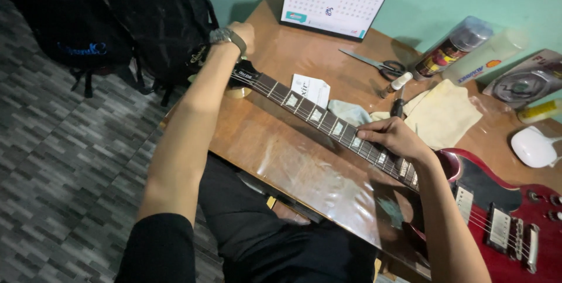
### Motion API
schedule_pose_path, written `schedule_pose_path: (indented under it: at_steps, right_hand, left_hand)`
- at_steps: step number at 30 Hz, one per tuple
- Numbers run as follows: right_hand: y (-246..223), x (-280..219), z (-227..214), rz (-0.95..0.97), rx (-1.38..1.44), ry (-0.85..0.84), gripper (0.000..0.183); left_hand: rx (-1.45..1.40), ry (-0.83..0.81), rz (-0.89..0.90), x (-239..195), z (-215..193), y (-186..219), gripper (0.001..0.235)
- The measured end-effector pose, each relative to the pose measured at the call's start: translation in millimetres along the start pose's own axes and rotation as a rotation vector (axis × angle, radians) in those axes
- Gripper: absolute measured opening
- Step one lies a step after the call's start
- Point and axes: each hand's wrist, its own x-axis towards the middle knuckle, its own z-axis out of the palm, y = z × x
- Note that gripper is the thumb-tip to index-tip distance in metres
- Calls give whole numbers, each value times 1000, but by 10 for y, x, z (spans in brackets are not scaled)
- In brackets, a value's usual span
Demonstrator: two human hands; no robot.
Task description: The person tunes a red electric guitar by turning the tuning pegs on the headstock and plucking the strings to check the pitch. The person repeatedly adjusts the pegs and strums the strings to fine-tune the instrument.
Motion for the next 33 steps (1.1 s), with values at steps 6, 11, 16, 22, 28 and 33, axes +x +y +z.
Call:
schedule_pose_path:
  at_steps: [6, 11, 16, 22, 28, 33]
  right_hand:
    - [-55, 47, -65, -22, 44, -70, 25]
    - [-3, 100, -72, -33, 112, -59, 23]
    - [-81, 57, -76, -96, 143, -108, 22]
    - [-168, 5, -73, -36, 176, -85, 29]
    - [-315, -49, 197, -17, -251, -129, 95]
    - [-372, -112, 293, -84, -296, 20, 85]
  left_hand:
    - [85, -239, -22, -106, -249, 116, 13]
    - [119, -247, -6, 0, -172, 82, 16]
    - [148, -251, 0, 153, -85, 0, 20]
    - [209, -261, 26, 323, -12, 52, 27]
    - [111, -170, 45, 223, 59, -91, 17]
    - [12, -105, 54, -148, -107, -95, 30]
